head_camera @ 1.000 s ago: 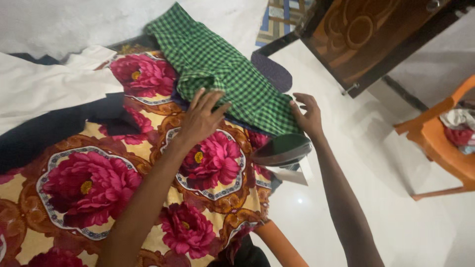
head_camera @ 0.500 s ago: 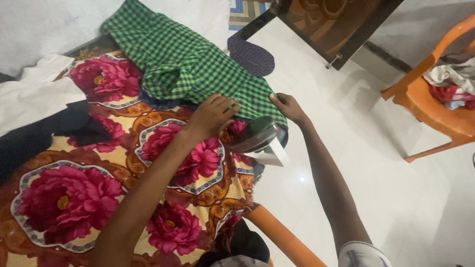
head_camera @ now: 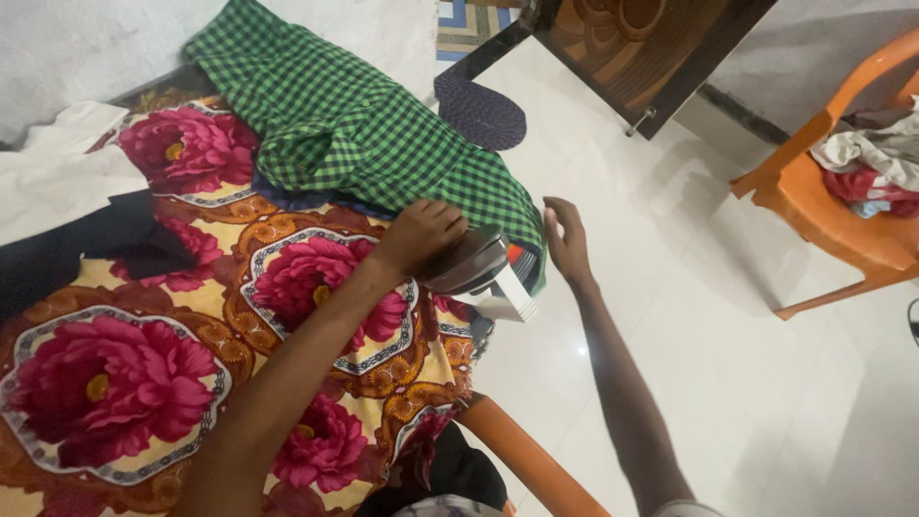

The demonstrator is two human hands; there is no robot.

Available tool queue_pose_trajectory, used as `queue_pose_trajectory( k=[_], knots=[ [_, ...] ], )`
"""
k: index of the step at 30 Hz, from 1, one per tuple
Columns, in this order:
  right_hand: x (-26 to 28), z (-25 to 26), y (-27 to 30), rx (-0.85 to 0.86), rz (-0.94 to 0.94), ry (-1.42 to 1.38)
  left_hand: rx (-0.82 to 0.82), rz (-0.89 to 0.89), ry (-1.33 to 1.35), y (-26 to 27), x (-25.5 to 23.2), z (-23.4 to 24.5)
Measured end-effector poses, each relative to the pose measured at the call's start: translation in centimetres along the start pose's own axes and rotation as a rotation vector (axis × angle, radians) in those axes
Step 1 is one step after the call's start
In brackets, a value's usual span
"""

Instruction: The person irons a green checkered shirt and a pair of black trousers on a floral-patterned ironing board. They use a white electric iron to smooth the fabric, adjusting the garments between passes.

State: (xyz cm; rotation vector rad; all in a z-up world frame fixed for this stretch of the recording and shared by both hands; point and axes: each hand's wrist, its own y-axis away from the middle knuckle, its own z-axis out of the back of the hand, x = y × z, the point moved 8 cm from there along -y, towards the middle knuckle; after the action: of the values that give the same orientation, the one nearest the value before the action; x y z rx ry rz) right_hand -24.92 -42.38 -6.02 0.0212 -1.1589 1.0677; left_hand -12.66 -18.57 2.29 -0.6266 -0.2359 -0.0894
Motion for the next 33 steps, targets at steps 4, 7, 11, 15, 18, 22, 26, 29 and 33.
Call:
queue_pose_trajectory(
  k=[4, 7, 11, 15, 18, 22, 26, 29, 33],
  knots=[
    [5.8, 0.3, 4.1, 0.065, 0.035, -0.124, 0.030, 0.000, 0.018, -0.8, -0.1, -0.4],
    [10.0, 0.2, 5.0, 0.100, 0.112, -0.025, 0.051, -0.034, 0.019, -2.3, -0.2, -0.8],
    [12.3, 0.5, 3.9, 0.144, 0.092, 0.032, 0.014, -0.058, 0.226, -4.2, 0.0, 0.2],
    [13.4, 0.1, 2.0, 0.160, 0.075, 0.222, 0.005, -0.015, 0.422, -5.0, 0.9, 1.1],
    [14.2, 0.0, 1.1, 0.045, 0.119, 0.364, -0.023, -0.021, 0.429, -5.7, 1.4, 1.3],
    [14.3, 0.3, 2.0, -0.147, 0.156, 0.471, -0.075, -0.019, 0.444, -6.1, 1.8, 2.2],
    [13.5, 2.2, 4.8, -0.365, 0.195, 0.630, -0.088, -0.069, 0.409, -5.9, 1.5, 3.2],
    [13.2, 3.7, 7.6, -0.415, 0.214, 0.685, -0.118, -0.062, 0.406, -5.4, 1.5, 4.0],
    [13.1, 3.8, 10.6, -0.380, 0.249, 0.706, -0.062, -0.068, 0.421, -4.5, 1.4, 3.3]
  ],
)
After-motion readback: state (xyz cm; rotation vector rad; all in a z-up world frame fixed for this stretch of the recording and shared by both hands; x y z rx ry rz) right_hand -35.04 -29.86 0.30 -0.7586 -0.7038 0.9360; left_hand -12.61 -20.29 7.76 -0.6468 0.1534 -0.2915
